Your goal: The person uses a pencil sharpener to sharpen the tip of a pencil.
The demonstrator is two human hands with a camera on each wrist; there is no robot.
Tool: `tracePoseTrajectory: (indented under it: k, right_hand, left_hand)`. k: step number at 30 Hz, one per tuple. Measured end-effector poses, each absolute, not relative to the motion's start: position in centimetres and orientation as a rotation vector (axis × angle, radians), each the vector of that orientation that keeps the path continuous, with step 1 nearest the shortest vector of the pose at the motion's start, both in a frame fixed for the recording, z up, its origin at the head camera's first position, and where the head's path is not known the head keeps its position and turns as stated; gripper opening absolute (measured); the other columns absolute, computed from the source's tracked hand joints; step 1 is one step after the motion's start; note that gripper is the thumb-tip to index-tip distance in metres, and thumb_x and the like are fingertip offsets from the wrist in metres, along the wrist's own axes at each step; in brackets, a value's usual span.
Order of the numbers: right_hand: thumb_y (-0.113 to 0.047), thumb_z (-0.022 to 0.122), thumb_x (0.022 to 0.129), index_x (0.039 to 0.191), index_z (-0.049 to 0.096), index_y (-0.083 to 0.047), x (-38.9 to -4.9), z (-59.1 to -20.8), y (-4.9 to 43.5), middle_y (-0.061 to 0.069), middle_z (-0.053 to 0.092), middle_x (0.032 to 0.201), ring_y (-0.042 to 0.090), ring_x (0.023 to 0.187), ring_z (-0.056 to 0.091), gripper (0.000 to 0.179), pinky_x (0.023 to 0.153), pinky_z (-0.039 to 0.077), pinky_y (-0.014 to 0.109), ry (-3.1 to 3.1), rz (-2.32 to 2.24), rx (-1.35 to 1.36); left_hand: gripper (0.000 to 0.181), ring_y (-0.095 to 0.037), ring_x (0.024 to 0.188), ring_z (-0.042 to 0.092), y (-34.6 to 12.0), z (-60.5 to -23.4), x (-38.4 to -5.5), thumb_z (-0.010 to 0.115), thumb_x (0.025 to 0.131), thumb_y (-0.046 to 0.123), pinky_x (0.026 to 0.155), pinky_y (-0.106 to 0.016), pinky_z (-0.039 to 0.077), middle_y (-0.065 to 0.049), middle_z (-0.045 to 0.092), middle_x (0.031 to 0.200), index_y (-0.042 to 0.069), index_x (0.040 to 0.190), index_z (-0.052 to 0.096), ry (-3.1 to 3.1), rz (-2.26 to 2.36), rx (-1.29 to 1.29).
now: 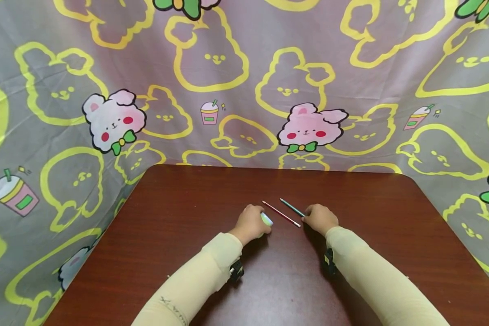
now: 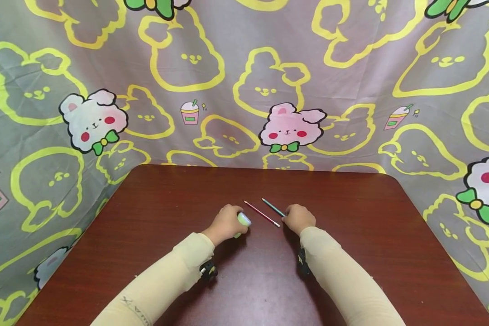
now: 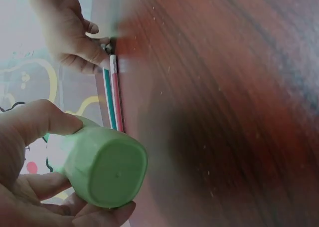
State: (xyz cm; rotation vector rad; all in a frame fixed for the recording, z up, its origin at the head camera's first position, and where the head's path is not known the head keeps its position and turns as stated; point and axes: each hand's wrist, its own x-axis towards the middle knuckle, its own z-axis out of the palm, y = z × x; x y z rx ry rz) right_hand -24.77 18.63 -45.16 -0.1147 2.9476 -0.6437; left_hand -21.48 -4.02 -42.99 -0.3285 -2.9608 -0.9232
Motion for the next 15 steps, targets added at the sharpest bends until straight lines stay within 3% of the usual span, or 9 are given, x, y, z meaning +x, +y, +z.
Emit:
tracePoseTrajectory:
  k: [15]
  right_hand:
    - [-0.019, 0.067, 0.086, 0.105, 0.069, -0.001, -24.5, -45.2, 18.3, 0.014, 0.070, 0.099, 0.027, 0.084, 0.065, 0.026, 0.070, 0.051, 0.048, 2.948, -0.679, -0.098]
  left_hand:
    - [0.050, -0.030, 0.087, 0.057, -5.3, -42.7, -21.6, 0.082, 0.059, 0.004, 0.076, -0.039, 0.047, -0.012, 0.059, 0.094, 0.001, 0.104, 0.060, -2.842, -1.090, -0.278]
